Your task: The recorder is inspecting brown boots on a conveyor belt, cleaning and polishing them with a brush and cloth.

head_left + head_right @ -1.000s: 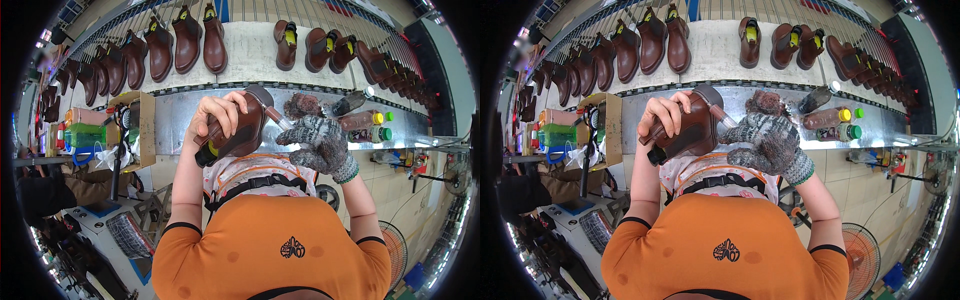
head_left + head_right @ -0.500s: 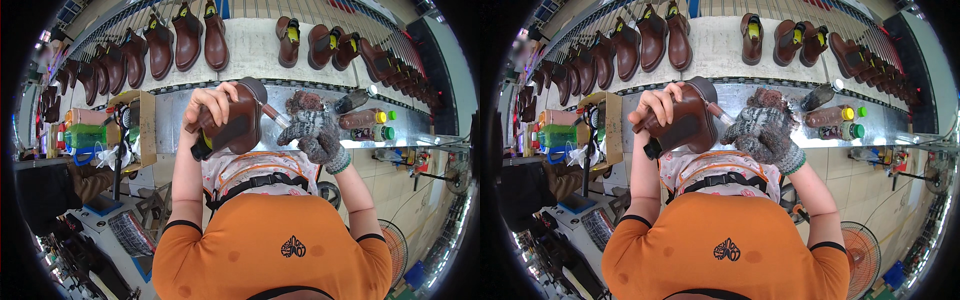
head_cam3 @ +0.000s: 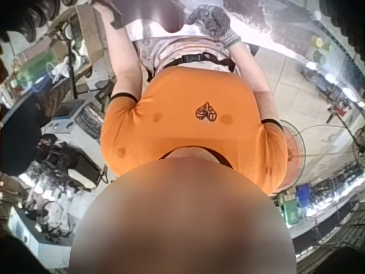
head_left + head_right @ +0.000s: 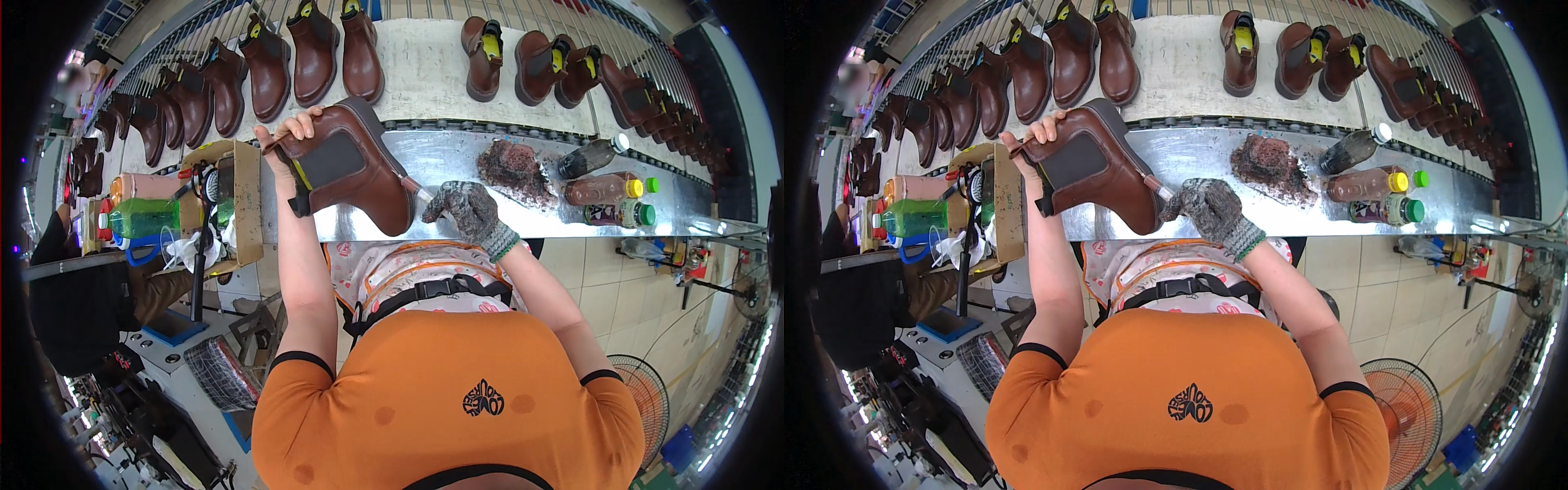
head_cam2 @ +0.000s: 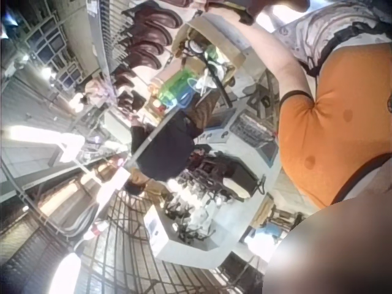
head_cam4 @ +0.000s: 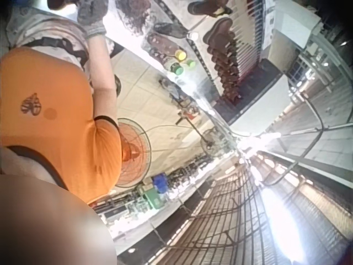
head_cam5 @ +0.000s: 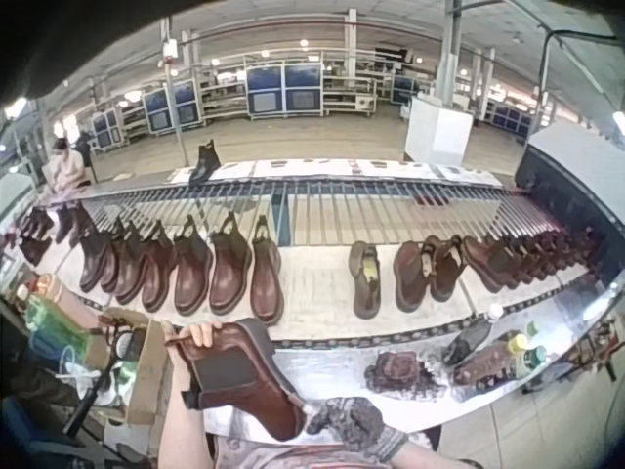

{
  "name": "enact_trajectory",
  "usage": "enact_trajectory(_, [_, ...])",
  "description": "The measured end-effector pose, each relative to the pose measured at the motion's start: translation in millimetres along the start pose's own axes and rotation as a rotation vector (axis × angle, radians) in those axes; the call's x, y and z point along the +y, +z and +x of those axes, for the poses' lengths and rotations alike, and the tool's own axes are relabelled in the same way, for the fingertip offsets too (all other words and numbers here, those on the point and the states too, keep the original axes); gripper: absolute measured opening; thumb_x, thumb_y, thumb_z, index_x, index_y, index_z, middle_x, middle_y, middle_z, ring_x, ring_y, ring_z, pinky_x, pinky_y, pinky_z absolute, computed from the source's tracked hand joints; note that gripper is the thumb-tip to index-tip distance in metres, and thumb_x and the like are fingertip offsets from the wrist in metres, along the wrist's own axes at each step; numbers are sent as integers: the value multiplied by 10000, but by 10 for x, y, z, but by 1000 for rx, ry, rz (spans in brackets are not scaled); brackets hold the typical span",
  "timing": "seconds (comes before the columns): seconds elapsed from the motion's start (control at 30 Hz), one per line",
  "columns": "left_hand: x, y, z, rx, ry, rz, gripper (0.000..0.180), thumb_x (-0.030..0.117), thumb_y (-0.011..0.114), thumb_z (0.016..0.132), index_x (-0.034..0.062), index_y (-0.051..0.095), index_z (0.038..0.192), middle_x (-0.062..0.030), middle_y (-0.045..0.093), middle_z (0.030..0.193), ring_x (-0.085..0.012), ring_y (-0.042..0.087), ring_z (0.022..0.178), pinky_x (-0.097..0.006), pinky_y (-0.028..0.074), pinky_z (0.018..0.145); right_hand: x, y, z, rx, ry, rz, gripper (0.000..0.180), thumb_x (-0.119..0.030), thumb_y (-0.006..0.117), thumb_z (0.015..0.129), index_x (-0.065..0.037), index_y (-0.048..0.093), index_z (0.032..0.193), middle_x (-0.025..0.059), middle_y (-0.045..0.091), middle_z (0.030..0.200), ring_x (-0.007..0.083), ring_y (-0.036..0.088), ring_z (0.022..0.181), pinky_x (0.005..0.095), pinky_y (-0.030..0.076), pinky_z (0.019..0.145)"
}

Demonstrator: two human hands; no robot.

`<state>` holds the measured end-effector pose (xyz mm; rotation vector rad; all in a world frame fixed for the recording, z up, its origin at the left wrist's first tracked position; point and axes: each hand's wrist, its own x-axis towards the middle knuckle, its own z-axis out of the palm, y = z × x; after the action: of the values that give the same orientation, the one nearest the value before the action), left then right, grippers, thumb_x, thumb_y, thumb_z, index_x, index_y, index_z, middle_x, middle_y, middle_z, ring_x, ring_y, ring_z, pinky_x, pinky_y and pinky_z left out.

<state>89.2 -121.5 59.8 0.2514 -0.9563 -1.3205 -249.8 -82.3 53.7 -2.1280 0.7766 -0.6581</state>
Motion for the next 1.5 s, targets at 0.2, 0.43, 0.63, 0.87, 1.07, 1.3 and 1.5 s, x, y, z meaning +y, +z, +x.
enact_trajectory(0.2, [-14, -339, -14, 204, -45, 12, 730, 650, 317, 880, 20, 651, 723, -101, 567, 729, -259, 503, 927, -369, 290, 994, 25, 33, -75, -67, 169, 231, 521, -431, 329, 911, -78, 688, 777, 68, 680, 794, 223, 639, 728, 323, 486, 734])
enact_trajectory(0.43, [-24, -527, -4, 534, -97, 79, 738, 661, 377, 854, 8, 632, 626, -129, 596, 683, -288, 546, 880, -374, 361, 932, 224, 244, -309, -21, 306, 398, 572, -418, 232, 965, -86, 669, 805, 57, 684, 830, 211, 645, 819, 310, 462, 804])
enact_trajectory(0.63, [-113, -500, 128, 917, -71, 201, 631, 595, 457, 859, 8, 572, 656, -122, 584, 639, -256, 587, 701, -337, 466, 744, 421, 387, -448, 90, 467, 709, 649, -489, 233, 965, -25, 648, 782, 90, 667, 781, 177, 614, 692, 300, 483, 700])
enact_trajectory(0.87, [-269, -487, -60, 654, -157, 965, 639, 509, 272, 953, -62, 535, 1064, -170, 616, 994, -275, 570, 951, -315, 404, 867, 473, 468, -475, 347, 773, 1193, 759, -681, 342, 855, 10, 649, 796, 112, 640, 736, 197, 603, 659, 293, 504, 639])
enact_trajectory(1.07, [-154, -425, -172, 647, -91, 1576, 765, 603, 294, 906, -92, 425, 1198, -257, 597, 1018, -408, 546, 1019, -390, 402, 872, 337, 298, -482, 404, 837, 1272, 789, -694, 322, 851, 23, 649, 822, 128, 645, 748, 215, 610, 656, 308, 516, 635])
enact_trajectory(1.3, [-31, -64, -429, 640, -20, 1639, 731, 679, 418, 824, 19, 507, 1125, -232, 618, 906, -428, 579, 930, -441, 437, 766, 123, 52, -392, 368, 646, 824, 706, -650, 324, 880, -24, 650, 863, 93, 654, 819, 172, 599, 725, 292, 482, 651])
enact_trajectory(1.5, [-36, 448, -684, 669, 23, 1652, 637, 653, 565, 761, 33, 538, 906, -140, 618, 693, -354, 636, 707, -397, 468, 610, 455, 117, -362, 387, 525, 506, 371, -332, 443, 927, -42, 659, 845, 71, 678, 825, 164, 623, 685, 298, 480, 608])
